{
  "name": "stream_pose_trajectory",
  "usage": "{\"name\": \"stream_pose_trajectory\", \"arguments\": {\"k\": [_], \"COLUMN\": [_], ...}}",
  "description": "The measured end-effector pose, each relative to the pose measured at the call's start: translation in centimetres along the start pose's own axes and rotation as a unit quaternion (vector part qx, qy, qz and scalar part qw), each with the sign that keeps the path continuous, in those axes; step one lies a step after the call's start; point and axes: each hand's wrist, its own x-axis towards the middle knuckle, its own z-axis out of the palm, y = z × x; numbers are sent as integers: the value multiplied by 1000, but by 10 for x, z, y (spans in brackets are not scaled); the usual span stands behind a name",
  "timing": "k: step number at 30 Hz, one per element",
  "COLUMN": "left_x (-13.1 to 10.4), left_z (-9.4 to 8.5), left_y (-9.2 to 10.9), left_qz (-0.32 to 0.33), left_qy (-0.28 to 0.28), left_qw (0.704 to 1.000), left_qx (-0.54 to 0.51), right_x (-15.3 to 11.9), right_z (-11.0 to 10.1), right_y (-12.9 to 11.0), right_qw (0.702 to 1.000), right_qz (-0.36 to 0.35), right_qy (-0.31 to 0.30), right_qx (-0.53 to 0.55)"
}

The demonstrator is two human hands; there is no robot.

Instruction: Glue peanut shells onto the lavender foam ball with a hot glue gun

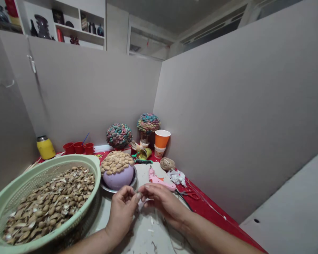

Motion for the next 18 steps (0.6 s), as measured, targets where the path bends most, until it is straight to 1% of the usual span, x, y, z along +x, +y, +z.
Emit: {"name": "stream_pose_trajectory", "arguments": {"k": [3,5,6,7,8,9,11,12,13,15,16,17,18], "left_x": [-7,-13,-16,-19,-22,-24,-27,-27,-27,-27,-26,-27,-27], "left_z": [0,-1,-2,-2,-1,0,1,0,-1,-9,-14,-19,-25], "left_y": [1,-2,-6,-11,-18,-25,-38,-43,-45,-40,-33,-23,-10], "left_qz": [6,37,65,104,141,162,168,167,168,175,183,192,223], "left_qy": [-20,-37,-69,-119,-187,-258,-291,-287,-283,-276,-262,-241,-182], "left_qw": [1000,997,992,981,961,936,923,924,925,925,926,926,928], "left_qx": [17,51,78,114,150,174,187,188,189,196,203,216,237], "right_x": [-10,-13,-14,-14,-13,-11,-5,-1,4,16,24,32,41], "right_z": [-5,-9,-10,-11,-12,-13,-12,-11,-10,-8,-8,-8,-9], "right_y": [6,7,6,4,1,-3,-14,-20,-25,-36,-41,-46,-50], "right_qw": [1000,1000,999,996,989,980,951,930,901,837,820,811,807], "right_qz": [0,-13,-31,-54,-78,-104,-173,-225,-290,-410,-442,-461,-470], "right_qy": [-3,-3,4,16,31,44,53,49,41,21,13,8,6], "right_qx": [17,3,-29,-73,-118,-166,-249,-286,-320,-362,-364,-361,-358]}}
